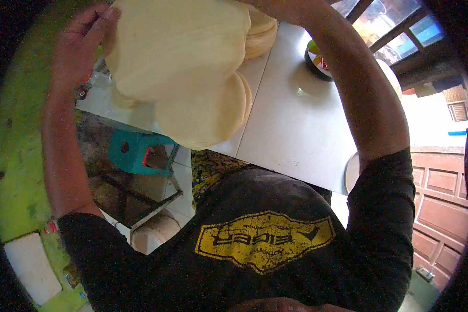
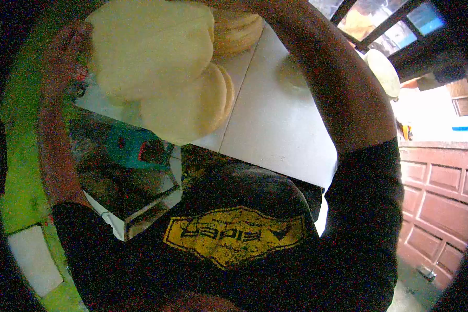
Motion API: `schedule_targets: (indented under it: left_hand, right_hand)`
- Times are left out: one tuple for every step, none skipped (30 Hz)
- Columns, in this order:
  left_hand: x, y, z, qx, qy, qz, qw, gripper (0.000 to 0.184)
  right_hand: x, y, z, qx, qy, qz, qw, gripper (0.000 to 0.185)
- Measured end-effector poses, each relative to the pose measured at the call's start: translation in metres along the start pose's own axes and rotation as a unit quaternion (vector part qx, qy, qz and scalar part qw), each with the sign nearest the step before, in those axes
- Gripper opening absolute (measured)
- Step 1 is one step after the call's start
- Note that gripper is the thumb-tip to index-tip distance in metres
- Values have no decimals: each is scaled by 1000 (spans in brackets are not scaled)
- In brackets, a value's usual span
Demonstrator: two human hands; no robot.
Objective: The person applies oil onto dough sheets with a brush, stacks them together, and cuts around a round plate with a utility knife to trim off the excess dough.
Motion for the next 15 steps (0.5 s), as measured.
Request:
schedule_targets:
  left_hand:
    - [0,-2,5,4,13,-8,1000,28]
    - [-3,-8,15,5,14,-7,1000,28]
    - [-3,-17,21,-40,17,11,999,28]
    - [-4,-20,22,-62,18,20,998,29]
    - [-5,-23,23,-84,19,29,996,29]
    - [-5,-23,29,-42,27,12,999,29]
    - [-5,-23,34,0,34,-4,999,30]
    - [-7,-23,34,1,34,-3,999,30]
    - [-7,-23,34,10,15,-9,1000,30]
    - [-7,-21,33,19,-4,-14,1000,30]
    - [-9,-17,24,21,-4,-14,1000,30]
    - [-10,-11,9,7,-36,-22,999,31]
    - [-11,-8,2,-6,-69,-31,997,31]
    - [-13,-6,-3,-4,-70,-33,997,31]
    - [-16,-4,-3,-7,-72,-15,997,31]
  right_hand:
    - [0,-3,0,-3,-55,-27,998,36]
    - [-2,-5,-5,-5,-54,-25,998,36]
    - [0,-9,-4,14,18,-33,999,36]
    - [2,-13,-3,33,90,-42,995,35]
    - [2,-14,-3,33,90,-41,995,35]
    - [2,-14,-4,29,87,-36,995,35]
    - [1,-14,-5,24,84,-31,996,34]
    - [0,-13,-6,23,84,-30,996,34]
    - [1,-13,-8,23,79,-42,996,35]
    - [3,-13,-9,22,74,-53,996,36]
    - [2,-12,-10,22,73,-52,996,36]
    - [1,-12,-12,12,54,-44,997,36]
    - [0,-11,-14,4,35,-37,999,37]
    - [1,-10,-12,5,33,-36,999,37]
    - [-2,-6,-20,-29,23,-10,999,37]
Point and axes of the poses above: each hand's wrist, its own y-axis towards the middle knuckle, its own x-axis out of the palm, z = x × y, the point moved 7 cm from there along y, towards the middle knuckle, and after that the axes turned 12 degrees about z, right-handed, at the moved point
